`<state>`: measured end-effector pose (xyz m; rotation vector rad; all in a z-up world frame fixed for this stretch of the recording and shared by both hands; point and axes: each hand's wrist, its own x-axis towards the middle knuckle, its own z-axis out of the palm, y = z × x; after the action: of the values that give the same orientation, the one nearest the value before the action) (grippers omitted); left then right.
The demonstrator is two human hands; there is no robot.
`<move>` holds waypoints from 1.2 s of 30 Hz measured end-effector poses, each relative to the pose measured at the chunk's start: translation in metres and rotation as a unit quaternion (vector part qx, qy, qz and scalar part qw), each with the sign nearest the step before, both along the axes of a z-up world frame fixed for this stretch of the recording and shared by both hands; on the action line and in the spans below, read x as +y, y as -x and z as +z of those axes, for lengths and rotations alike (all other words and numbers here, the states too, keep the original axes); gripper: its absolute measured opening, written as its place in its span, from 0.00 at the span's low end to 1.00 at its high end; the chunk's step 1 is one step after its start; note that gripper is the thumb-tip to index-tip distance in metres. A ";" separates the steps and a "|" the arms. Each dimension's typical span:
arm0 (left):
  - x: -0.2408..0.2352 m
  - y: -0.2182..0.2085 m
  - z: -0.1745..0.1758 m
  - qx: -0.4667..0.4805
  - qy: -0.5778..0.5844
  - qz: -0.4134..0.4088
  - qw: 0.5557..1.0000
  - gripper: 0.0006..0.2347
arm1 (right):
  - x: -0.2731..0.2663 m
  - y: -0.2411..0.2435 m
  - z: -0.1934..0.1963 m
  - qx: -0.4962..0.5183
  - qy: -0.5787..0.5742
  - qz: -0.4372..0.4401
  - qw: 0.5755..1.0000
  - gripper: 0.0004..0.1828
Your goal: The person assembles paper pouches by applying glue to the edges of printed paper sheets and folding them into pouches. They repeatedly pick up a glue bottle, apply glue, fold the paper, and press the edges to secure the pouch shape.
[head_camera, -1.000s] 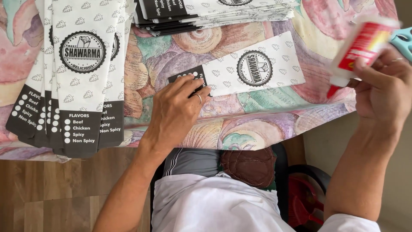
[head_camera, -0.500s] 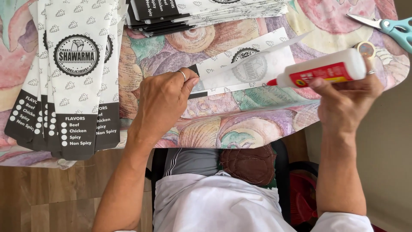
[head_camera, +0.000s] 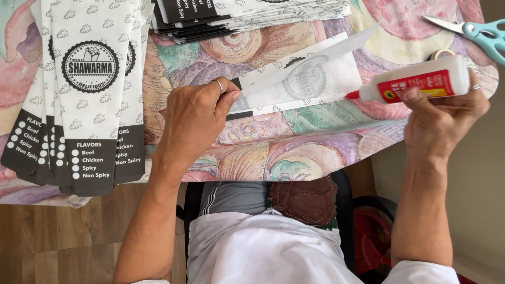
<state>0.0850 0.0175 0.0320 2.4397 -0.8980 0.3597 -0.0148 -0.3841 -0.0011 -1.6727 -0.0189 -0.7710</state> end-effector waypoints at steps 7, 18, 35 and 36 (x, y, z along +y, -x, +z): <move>0.002 -0.003 0.001 0.021 0.009 -0.004 1.000 0.04 | -0.017 0.003 -0.002 -0.023 0.009 -0.005 1.000 0.22; -0.003 -0.021 0.015 0.116 0.039 -0.027 0.992 0.07 | 0.037 -0.020 -0.017 -0.005 -0.036 0.029 0.999 0.17; 0.002 -0.043 0.032 0.289 0.056 -0.013 0.955 0.07 | 0.211 -0.051 -0.003 0.049 -0.066 0.116 0.990 0.22; 0.005 -0.044 0.032 0.305 0.076 -0.025 0.949 0.07 | 0.217 -0.053 -0.003 0.056 -0.069 0.113 0.990 0.24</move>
<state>0.1292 0.0223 0.0643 2.1737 -0.6228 -0.3256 0.0380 -0.1666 -0.0036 -1.5487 -0.0733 -0.4950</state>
